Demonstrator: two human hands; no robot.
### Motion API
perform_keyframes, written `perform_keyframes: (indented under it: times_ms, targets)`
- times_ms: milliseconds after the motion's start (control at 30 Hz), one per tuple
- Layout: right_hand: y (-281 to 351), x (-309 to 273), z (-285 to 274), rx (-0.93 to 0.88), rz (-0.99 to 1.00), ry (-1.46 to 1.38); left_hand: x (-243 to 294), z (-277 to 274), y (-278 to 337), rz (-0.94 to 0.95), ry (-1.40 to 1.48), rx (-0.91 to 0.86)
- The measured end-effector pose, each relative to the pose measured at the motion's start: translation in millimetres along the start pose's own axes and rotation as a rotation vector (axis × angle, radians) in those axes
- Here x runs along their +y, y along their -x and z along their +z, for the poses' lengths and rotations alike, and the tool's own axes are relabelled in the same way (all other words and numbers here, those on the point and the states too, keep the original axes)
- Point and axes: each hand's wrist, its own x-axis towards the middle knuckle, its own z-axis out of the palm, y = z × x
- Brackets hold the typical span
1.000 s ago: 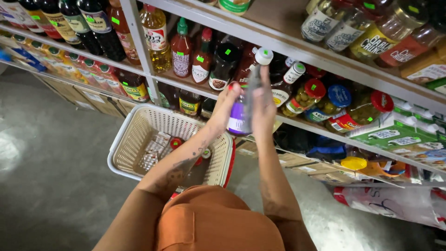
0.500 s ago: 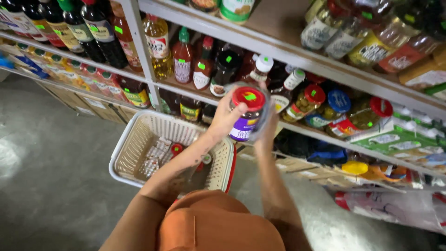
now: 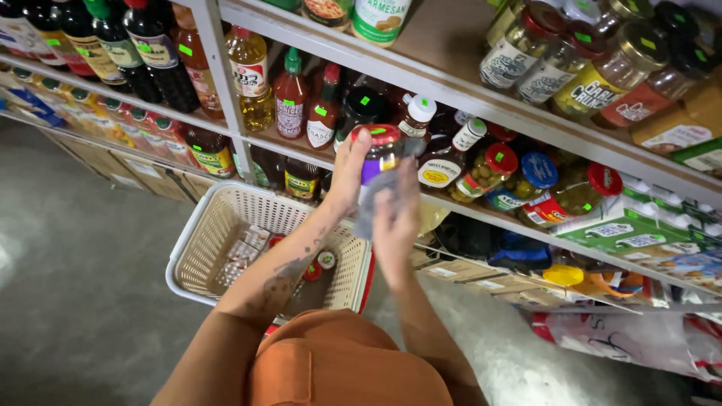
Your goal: Wiping down glass jars of food products and organizing them on grocery store shelves.
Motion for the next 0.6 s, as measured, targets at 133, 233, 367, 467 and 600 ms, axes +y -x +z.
perform_keyframes:
  times_ms: [133, 233, 367, 467, 600]
  targets:
    - [-15, -22, 6, -0.046, -0.612, 0.620, -19, -3, 4, -0.014, -0.097, 0.042]
    - [-40, 22, -15, -0.075, -0.283, 0.202, 25, 26, 20, 0.015, 0.021, -0.034]
    - [-15, 21, 1, 0.024, 0.052, -0.300, 29, 33, 12, -0.048, 0.442, 0.035]
    - [14, 24, 12, 0.135, -0.482, 0.144, 19, 23, -5, -0.092, 0.558, 0.111]
    - [-10, 40, -5, 0.072, -0.464, 0.018, 61, 43, 14, -0.374, 0.646, 0.193]
